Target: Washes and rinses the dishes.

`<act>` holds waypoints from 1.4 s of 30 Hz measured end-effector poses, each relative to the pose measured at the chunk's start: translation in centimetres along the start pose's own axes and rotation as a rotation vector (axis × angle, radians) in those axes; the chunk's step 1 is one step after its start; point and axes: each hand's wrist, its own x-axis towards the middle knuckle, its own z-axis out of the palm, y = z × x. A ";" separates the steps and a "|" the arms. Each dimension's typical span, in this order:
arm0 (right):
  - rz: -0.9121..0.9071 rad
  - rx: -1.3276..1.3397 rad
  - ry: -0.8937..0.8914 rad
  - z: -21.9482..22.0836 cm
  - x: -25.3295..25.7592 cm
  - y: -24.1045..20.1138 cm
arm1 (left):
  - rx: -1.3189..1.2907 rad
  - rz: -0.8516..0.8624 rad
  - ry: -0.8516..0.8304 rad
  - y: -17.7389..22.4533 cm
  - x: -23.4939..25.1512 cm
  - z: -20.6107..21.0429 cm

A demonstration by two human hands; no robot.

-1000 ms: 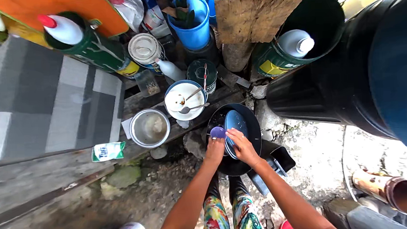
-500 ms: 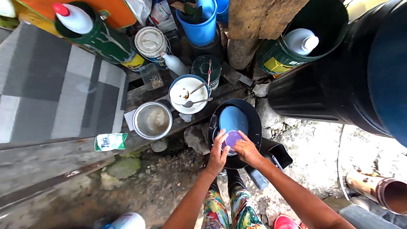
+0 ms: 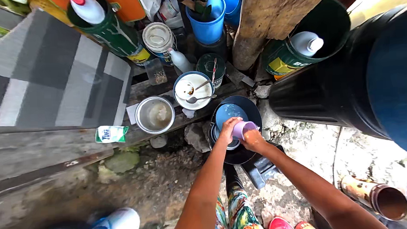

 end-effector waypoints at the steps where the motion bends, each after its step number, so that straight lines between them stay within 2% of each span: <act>1: 0.112 0.186 0.033 -0.6 0.9 -0.5 | -0.154 0.016 0.020 -0.7 0.5 0.2; 2: 0.171 0.269 0.046 -0.9 1.5 -0.9 | -0.285 0.017 0.044 -1.1 0.8 0.6; 4: 0.070 0.062 -0.027 -0.9 1.8 -1.1 | -0.357 -0.013 0.061 -1.2 1.2 0.6; 6: -0.151 -0.245 -0.082 0.4 1.8 0.7 | -0.158 -0.122 0.009 -0.6 1.4 -0.3; 7: -0.206 -0.292 -0.077 1.0 1.7 1.6 | -0.055 -0.185 -0.002 -0.2 1.4 -0.5; 8: -0.191 -0.261 -0.074 0.9 1.6 1.6 | -0.021 -0.214 0.005 -0.1 1.6 -0.4; 9: -0.099 -0.155 -0.077 0.3 1.8 0.8 | -0.067 -0.186 0.028 -0.4 1.7 -0.2; 11: 0.151 0.216 0.026 -0.2 2.8 -0.5 | -0.299 -0.041 0.083 -1.6 1.8 0.5; 12: 0.211 0.281 0.041 -0.1 3.1 -1.0 | -0.411 0.006 0.114 -2.1 1.7 0.9; 13: 0.181 0.206 -0.006 0.0 3.0 -1.4 | -0.458 0.020 0.133 -2.3 1.6 0.8; 14: 0.069 0.045 -0.077 0.4 2.6 -1.1 | -0.433 -0.011 0.133 -2.5 1.6 0.3; 16: -0.190 -0.244 -0.153 1.6 1.9 1.1 | -0.207 -0.170 0.087 -2.1 1.5 -0.7; 17: -0.233 -0.292 -0.150 2.0 1.7 2.0 | -0.110 -0.246 0.083 -1.8 1.6 -0.8; 18: -0.208 -0.280 -0.144 2.0 1.8 2.0 | -0.080 -0.273 0.089 -1.7 1.7 -0.8; 19: -0.099 -0.192 -0.165 1.3 2.0 1.3 | -0.121 -0.245 0.102 -2.0 1.7 -0.6; 21: 0.116 0.101 -0.077 0.2 2.6 -0.2 | -0.299 -0.099 0.123 -2.8 1.7 0.4; 22: 0.144 0.127 -0.067 0.2 2.7 -0.8 | -0.379 -0.043 0.126 -3.3 1.4 0.7; 24: -0.012 -0.088 -0.161 0.9 2.0 -0.9 | -0.409 -0.044 0.113 -3.9 0.9 0.4; 26: -0.196 -0.312 -0.228 2.2 1.0 0.8 | -0.241 -0.153 0.067 -4.3 0.6 -0.2; 28: -0.268 -0.402 -0.298 2.3 0.3 1.4 | -0.031 -0.209 0.087 -4.2 0.4 -0.4; 30: -0.314 -0.397 -0.297 1.7 -0.7 1.2 | 0.235 -0.087 0.206 -4.5 0.2 -1.0; 34: -0.454 -0.341 -0.065 3.8 -2.9 2.3 | 0.674 -0.001 0.487 -4.7 -0.1 -2.5; 36: -0.450 -0.266 -0.085 4.0 -3.6 1.5 | 0.775 0.006 0.544 -4.8 -0.3 -2.4; 39: -0.416 -0.095 -0.240 3.4 -3.9 -0.3 | 0.822 -0.060 0.524 -5.3 0.6 -3.0; 42: -0.400 0.108 -0.312 2.8 -3.5 -1.9 | 0.646 -0.119 0.460 -5.9 1.9 -4.0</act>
